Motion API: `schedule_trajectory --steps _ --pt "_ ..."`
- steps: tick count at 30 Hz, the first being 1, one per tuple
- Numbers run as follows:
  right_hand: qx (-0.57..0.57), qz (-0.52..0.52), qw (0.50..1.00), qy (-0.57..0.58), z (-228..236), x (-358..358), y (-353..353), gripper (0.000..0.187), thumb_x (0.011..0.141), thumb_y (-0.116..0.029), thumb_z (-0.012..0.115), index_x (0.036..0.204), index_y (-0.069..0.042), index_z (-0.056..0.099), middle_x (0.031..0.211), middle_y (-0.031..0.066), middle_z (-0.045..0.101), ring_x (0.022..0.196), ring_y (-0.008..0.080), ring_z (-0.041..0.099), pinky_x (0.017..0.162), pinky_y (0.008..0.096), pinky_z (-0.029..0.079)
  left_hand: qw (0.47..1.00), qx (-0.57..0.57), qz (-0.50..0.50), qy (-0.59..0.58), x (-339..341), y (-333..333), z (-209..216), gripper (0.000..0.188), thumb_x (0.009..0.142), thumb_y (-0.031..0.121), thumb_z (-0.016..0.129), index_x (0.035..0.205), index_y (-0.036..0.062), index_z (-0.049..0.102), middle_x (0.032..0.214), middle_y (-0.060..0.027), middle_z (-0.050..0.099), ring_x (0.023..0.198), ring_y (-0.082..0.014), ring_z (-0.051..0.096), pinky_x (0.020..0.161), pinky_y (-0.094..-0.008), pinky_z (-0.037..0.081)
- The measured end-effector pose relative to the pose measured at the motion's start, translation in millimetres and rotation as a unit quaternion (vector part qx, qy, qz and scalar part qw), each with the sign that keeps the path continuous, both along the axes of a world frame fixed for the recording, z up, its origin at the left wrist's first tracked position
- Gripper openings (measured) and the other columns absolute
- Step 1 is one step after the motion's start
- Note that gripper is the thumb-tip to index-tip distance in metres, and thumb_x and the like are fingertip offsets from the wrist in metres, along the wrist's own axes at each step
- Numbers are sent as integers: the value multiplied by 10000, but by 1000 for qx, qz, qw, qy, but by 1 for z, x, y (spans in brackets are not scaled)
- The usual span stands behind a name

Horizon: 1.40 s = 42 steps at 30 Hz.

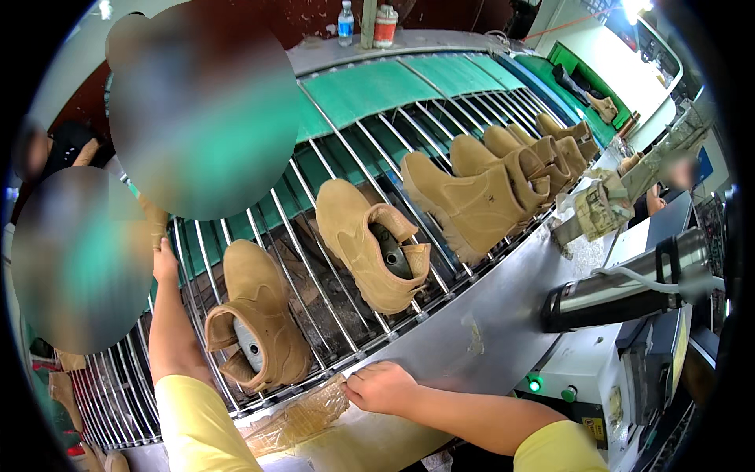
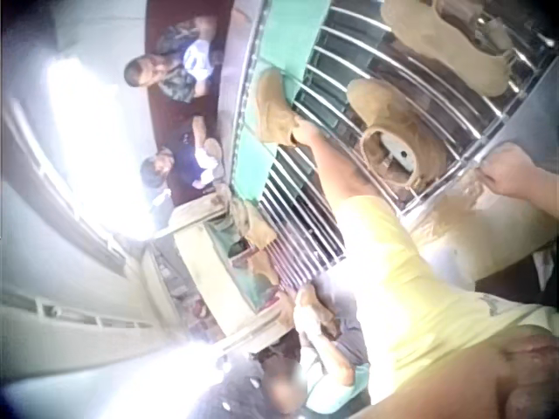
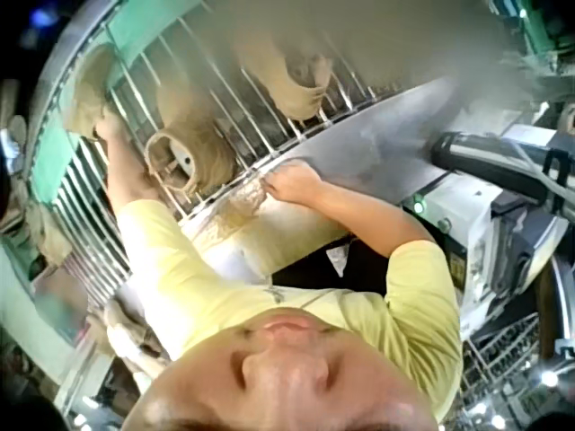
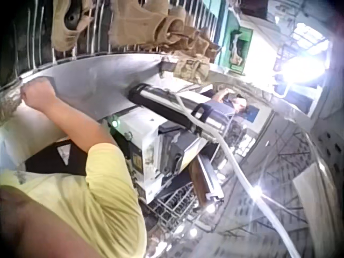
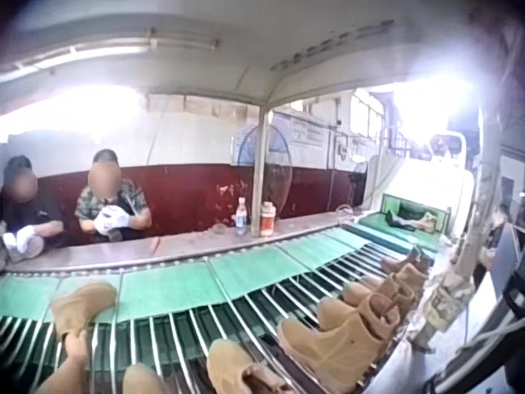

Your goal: The person places shoe uppers and soles into a heating machine, presses buttons to operate it, and then removes the heated components, placing them on a conveyor belt.

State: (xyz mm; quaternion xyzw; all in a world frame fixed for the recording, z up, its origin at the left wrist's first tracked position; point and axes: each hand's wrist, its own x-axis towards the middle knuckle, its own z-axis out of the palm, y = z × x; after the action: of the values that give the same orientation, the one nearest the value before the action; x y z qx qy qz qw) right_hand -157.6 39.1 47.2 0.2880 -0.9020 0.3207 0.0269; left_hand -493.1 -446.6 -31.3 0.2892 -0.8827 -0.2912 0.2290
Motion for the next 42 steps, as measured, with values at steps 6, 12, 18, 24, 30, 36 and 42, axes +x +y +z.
schedule_trajectory --steps 6,12,18,24,30,36,42 --pt "29 -59 998 -17 -1 5 8 308 849 -299 576 636 -80 613 633 107 632 594 299 625 594 415 512 962 -260 -57 -65 67 95 125 468 900 416 470 865 6 692 834 -221 672 784 -397 659 721 -499 524" --pt "63 -50 995 -58 20 15 -8 333 882 -372 512 785 -105 685 748 127 667 716 329 651 651 452 517 995 -78 -59 25 152 40 195 428 838 291 521 793 -121 629 752 -296 636 701 -408 643 649 -472 508" --pt "21 -119 981 -154 16 62 -37 263 855 -314 548 1000 -131 669 902 123 687 846 324 653 732 431 517 940 292 -165 -55 334 121 282 311 824 231 595 614 2 584 510 -96 546 364 -204 506 361 -334 404" --pt "-355 88 821 -437 7 169 -123 929 761 -200 694 1475 -8 132 1377 204 448 1226 311 471 987 382 394 823 511 -195 150 546 148 331 187 886 203 545 725 117 503 592 21 501 457 -96 480 404 -253 396" --pt "-394 253 712 -524 79 260 -129 714 730 -40 659 1389 -31 382 1360 100 483 1208 177 457 1014 315 351 768 574 -189 211 692 170 306 361 940 336 461 1028 0 561 970 -169 639 907 -321 628 856 -469 510" --pt "-373 249 818 -361 139 313 -44 697 747 -107 743 1362 -43 422 1332 111 495 1209 219 467 1022 358 382 727 643 -161 180 764 194 317 427 972 336 397 1220 13 524 1115 -152 615 1064 -351 568 924 -508 466" --pt "-525 252 806 -108 239 334 57 1228 632 -232 855 1506 -105 2 1461 131 315 1369 228 270 1116 362 202 752 496 -312 302 749 257 277 428 931 339 465 1209 22 539 1169 -151 600 1177 -367 475 1077 -532 238"
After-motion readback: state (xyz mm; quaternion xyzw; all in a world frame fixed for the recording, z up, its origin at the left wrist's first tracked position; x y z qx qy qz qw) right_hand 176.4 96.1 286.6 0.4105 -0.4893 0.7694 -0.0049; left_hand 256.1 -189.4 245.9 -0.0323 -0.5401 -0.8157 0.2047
